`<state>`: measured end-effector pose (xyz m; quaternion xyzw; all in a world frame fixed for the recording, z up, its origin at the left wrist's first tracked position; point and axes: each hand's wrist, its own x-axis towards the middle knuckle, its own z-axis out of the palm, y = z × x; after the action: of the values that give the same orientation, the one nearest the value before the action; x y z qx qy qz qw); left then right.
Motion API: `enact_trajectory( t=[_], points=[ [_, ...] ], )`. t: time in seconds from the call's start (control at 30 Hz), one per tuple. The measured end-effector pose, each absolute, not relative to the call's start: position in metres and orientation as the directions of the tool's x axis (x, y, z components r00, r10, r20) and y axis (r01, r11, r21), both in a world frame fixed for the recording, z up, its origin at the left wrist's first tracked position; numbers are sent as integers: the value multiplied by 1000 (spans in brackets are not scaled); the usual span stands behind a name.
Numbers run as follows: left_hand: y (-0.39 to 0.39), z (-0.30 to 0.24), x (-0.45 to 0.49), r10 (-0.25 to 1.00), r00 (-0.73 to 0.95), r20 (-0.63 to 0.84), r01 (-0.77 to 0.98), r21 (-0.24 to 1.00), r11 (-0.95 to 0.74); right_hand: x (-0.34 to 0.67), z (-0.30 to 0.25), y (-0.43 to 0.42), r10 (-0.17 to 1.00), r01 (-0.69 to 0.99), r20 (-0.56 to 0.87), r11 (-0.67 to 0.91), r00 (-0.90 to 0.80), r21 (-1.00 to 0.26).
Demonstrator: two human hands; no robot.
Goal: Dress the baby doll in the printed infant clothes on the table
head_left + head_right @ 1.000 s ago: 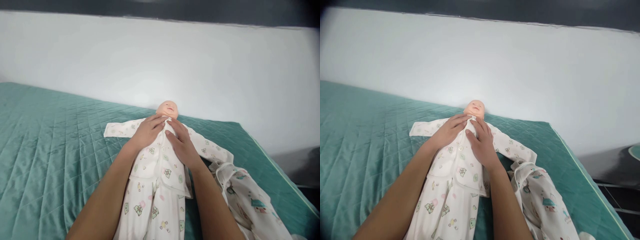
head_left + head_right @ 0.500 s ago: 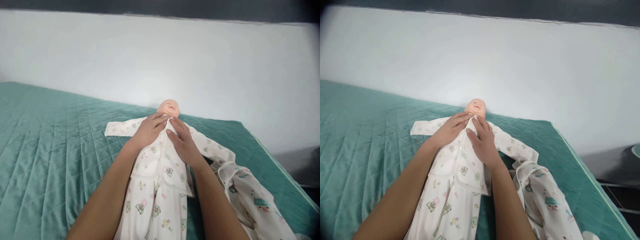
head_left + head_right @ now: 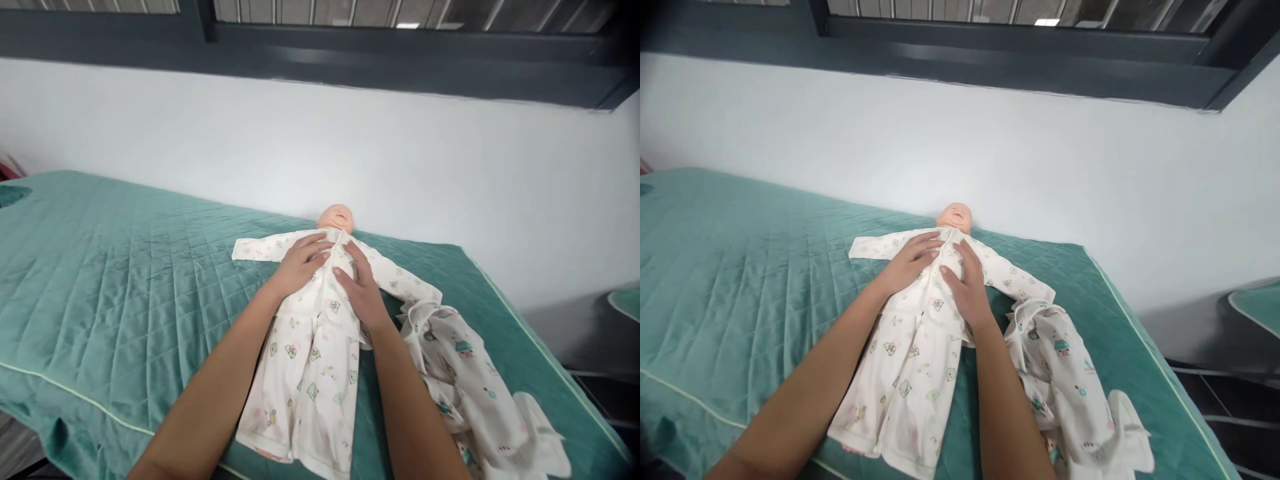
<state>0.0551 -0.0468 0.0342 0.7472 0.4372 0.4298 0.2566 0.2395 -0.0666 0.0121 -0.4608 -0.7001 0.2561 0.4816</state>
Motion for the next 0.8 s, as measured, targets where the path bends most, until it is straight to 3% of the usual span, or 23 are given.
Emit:
enact_trajectory(
  t=[0.27,0.47,0.57,0.73,0.8],
  points=[
    [-28,38,58,852,241,465,398,753,-523,241,18,-72,910,474,382,410,-161,-779],
    [-21,46,63,871,253,422,362,793,-489,240,21,-71,917,445,369,395,-148,-804],
    [-24,46,67,835,257,487,431,715,-550,236,22,-74,923,414,374,378,-93,-828],
    [-31,49,72,705,364,608,543,477,-691,231,22,-76,937,313,347,319,38,-895],
    [-37,48,72,696,384,606,555,451,-699,232,20,-75,936,273,350,326,44,-905]
  ],
)
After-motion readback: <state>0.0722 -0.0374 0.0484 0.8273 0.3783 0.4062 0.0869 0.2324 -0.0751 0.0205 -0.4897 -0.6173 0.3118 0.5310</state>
